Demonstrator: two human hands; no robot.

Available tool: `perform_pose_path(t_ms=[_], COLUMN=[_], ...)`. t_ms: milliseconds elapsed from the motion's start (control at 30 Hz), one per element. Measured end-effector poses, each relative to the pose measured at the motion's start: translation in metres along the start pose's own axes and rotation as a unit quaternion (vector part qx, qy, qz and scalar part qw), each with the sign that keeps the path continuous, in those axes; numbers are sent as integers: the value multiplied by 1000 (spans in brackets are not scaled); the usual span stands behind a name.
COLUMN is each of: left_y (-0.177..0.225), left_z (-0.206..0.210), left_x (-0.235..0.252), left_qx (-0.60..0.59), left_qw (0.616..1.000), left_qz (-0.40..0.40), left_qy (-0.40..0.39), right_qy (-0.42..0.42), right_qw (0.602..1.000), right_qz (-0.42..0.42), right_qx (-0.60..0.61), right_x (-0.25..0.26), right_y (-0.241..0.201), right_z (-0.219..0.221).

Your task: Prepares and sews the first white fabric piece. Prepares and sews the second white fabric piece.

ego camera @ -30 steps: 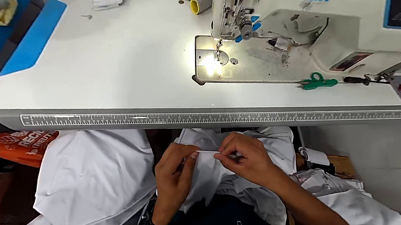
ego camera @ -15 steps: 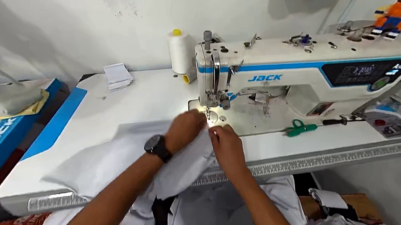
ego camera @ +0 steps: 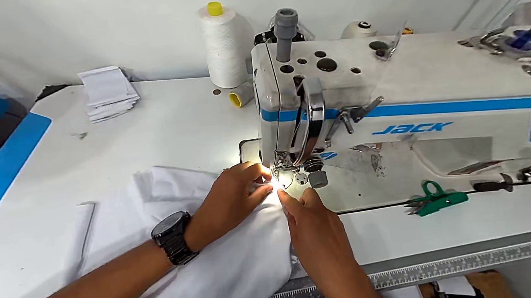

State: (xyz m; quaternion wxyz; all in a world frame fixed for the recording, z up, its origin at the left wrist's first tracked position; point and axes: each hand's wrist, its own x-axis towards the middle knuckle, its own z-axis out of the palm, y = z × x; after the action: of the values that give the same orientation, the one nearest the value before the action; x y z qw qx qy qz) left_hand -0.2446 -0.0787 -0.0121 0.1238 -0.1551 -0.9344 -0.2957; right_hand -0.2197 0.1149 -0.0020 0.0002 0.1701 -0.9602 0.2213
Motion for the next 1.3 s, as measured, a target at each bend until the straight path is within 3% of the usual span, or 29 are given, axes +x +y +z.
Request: perform_pose_path(t_ms=[367, 667, 1100, 1300], left_y=[-15, -18, -25, -38], left_z=[-1, -1, 1, -3], left_x=[19, 21, 24, 35], left_qx=[-2, -17, -5, -4], left_qw=[1000, 1000, 1000, 998], left_qz=[31, -14, -3, 63], left_qy=[5, -4, 2, -14], right_qy=[-11, 35, 10, 40], right_qw=[1000, 999, 999, 999], right_qz=[17, 1, 26, 27], right_qx=[-7, -26, -41, -17], right_x=[12, 11, 15, 17], right_y=[-5, -6, -10, -9], right_z=[-1, 7, 5, 10])
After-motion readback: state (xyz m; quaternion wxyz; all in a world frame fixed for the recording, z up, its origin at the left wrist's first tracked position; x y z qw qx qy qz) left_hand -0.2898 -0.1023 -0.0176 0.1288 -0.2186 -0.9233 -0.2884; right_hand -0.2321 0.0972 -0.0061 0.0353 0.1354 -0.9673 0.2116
